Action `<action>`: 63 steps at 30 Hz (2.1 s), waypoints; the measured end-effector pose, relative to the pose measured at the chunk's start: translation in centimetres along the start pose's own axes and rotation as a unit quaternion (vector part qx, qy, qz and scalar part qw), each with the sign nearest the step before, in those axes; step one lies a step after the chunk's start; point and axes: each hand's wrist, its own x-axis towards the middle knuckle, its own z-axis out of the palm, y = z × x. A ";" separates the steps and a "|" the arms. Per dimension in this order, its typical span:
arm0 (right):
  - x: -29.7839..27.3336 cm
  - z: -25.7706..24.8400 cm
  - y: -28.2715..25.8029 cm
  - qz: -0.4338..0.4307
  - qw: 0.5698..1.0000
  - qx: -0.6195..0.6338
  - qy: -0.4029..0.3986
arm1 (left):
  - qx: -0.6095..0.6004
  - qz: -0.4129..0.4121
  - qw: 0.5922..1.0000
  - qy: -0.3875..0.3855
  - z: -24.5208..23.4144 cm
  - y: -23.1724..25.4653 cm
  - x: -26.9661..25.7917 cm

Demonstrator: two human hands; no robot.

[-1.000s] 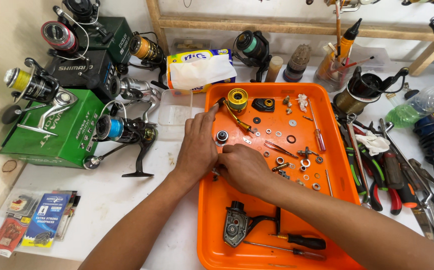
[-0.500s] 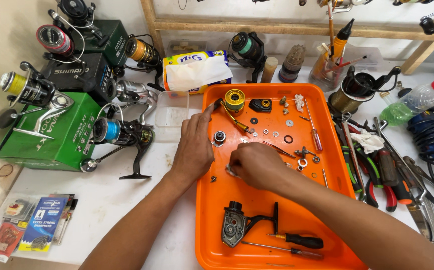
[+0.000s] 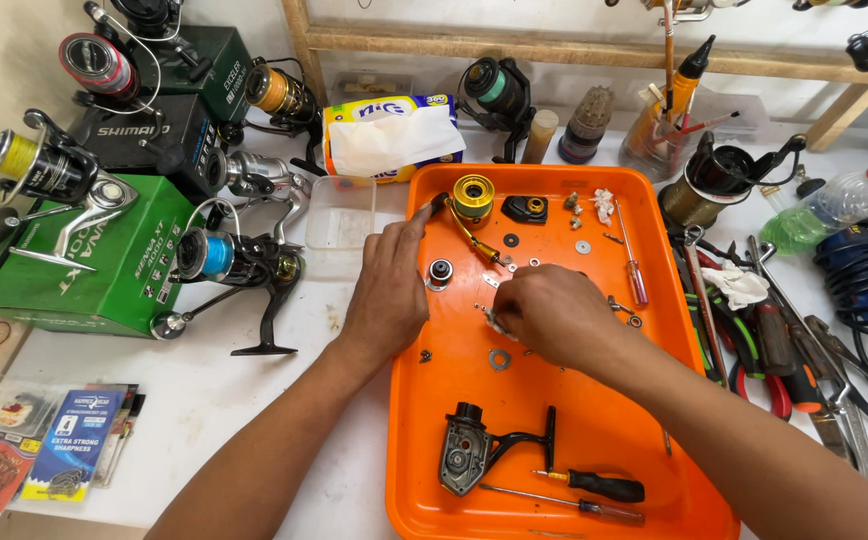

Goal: The person cleans small fishing reel parts, including a brass-colored spool and a metal gear, using a white cloth. They wipe the components and place them back into an orange tray filled with other disassembled parts and tools.

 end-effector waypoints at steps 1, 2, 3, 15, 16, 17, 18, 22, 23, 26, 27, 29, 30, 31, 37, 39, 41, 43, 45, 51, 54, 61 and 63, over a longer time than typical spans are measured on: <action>0.2 0.5 0.2 0.000 1.000 0.000 -0.001 | 0.000 -0.001 1.000 -0.001 0.1 -0.1 0.0; 0.3 1.1 0.4 -0.006 1.000 -0.016 -0.009 | 0.001 0.002 1.000 0.002 0.2 -0.2 0.0; 0.5 1.6 0.6 -0.011 0.999 -0.033 -0.017 | 0.003 0.005 1.000 0.004 0.2 -0.3 0.0; 0.2 -2.7 2.0 0.075 0.986 0.122 0.085 | 0.026 0.026 0.999 0.017 0.6 -0.7 -0.1; 0.2 -3.1 2.0 0.072 0.987 0.119 0.084 | 0.026 0.024 0.999 0.020 0.7 -0.9 -0.1; 0.2 -3.4 2.1 0.078 0.987 0.115 0.087 | 0.032 0.030 0.999 0.022 0.8 -1.0 0.0; 0.0 -3.6 2.1 0.084 0.986 0.112 0.089 | 0.038 0.036 0.998 0.020 0.9 -1.1 -0.1; 0.9 -3.4 0.9 0.089 0.995 0.038 0.016 | 0.024 0.017 1.000 0.011 0.6 -0.7 -0.1; 1.2 -3.2 0.7 0.081 0.997 0.008 -0.007 | 0.023 0.013 1.000 0.009 0.7 -0.8 -0.2; 3.0 -1.5 1.1 0.067 0.996 -0.047 -0.033 | 0.021 0.005 1.000 0.002 0.6 -0.8 -0.2; 3.8 -0.7 1.5 0.059 0.995 -0.073 -0.040 | 0.018 -0.001 1.000 -0.002 0.6 -0.8 -0.2; 5.0 1.2 2.6 0.050 0.994 -0.091 -0.042 | 0.018 -0.002 1.000 -0.004 0.7 -0.8 -0.1; 5.7 2.2 3.1 0.037 0.992 -0.111 -0.046 | 0.017 -0.007 1.000 -0.004 0.7 -0.8 -0.1; 5.3 1.2 2.3 0.038 0.992 -0.110 -0.046 | 0.016 -0.006 1.000 -0.005 0.6 -0.8 0.0; 5.0 1.5 2.0 0.001 0.988 -0.139 -0.072 | 0.024 -0.011 1.000 -0.012 0.4 -0.5 0.0; 4.9 1.3 1.7 -0.008 0.985 -0.154 -0.079 | 0.026 -0.010 1.000 -0.008 0.5 -0.5 0.0; 4.6 0.9 1.5 -0.006 0.986 -0.151 -0.076 | 0.029 -0.009 1.000 -0.007 0.5 -0.6 0.0; 4.4 0.6 1.2 -0.005 0.986 -0.150 -0.073 | 0.032 -0.008 0.999 -0.005 0.6 -0.6 -0.1; 4.2 0.2 1.0 -0.006 0.989 -0.136 -0.049 | 0.028 -0.008 1.000 -0.003 0.7 -0.7 -0.1; 1.9 -2.8 -0.4 0.007 0.999 -0.035 -0.010 | 0.046 0.005 0.999 0.002 0.5 -0.6 -0.2; -1.3 -6.3 -1.5 0.026 1.000 0.007 -0.014 | 0.068 0.015 0.998 0.010 0.7 -0.8 -0.3; -7.3 -5.4 3.0 0.101 0.995 0.012 0.012 | 0.131 0.128 0.982 0.051 0.0 0.7 -0.1; -8.4 -3.7 5.7 0.142 0.990 -0.006 0.019 | 0.053 0.198 0.979 0.008 -1.0 3.0 0.4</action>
